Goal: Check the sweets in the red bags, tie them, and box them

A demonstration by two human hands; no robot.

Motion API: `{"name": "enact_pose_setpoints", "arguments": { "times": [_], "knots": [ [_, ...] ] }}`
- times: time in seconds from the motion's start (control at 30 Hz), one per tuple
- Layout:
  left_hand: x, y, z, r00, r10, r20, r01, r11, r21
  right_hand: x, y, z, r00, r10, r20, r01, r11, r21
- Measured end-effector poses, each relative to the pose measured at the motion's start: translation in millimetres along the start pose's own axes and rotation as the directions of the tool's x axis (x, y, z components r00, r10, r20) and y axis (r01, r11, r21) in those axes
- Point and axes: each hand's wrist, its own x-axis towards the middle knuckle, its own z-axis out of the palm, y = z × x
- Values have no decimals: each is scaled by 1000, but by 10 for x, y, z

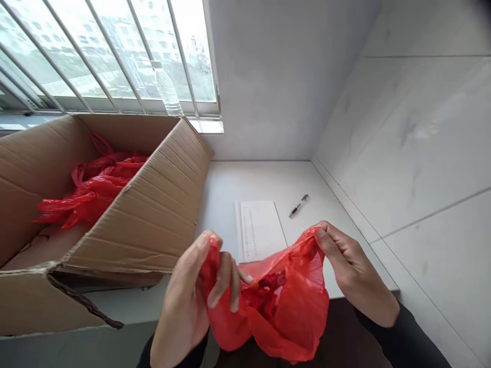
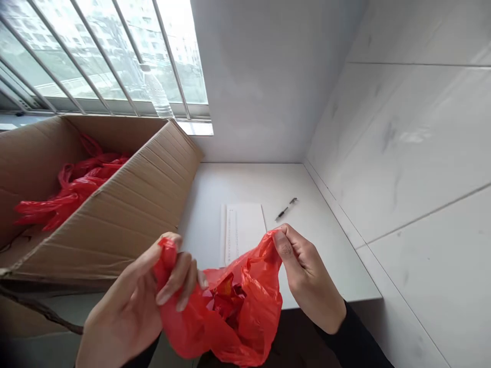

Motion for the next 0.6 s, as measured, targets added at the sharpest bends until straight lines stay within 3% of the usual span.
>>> {"name": "enact_pose_setpoints", "arguments": {
  "times": [0.1,0.2,0.33,0.4,0.5,0.6],
  "knots": [
    [35,103,-119,1000,8,1,-8,998,-57,239,-105,212,1000,-7,-4,8,998,62],
    [83,100,-269,997,-21,-77,18,999,-45,463,-168,430,999,29,19,-31,989,145],
    [214,12,-398,992,-1,-124,16,993,119,710,-226,688,983,169,75,-178,974,142],
    [293,-21,-439,992,8,-130,19,978,206,772,-215,803,980,175,92,-183,980,84],
    [390,-42,-482,983,-16,-183,59,970,237,755,-118,949,992,-12,127,20,998,-59],
    [456,-30,-511,969,-48,-241,104,968,228,711,35,994,958,-218,185,259,936,-237]
  ]
}}
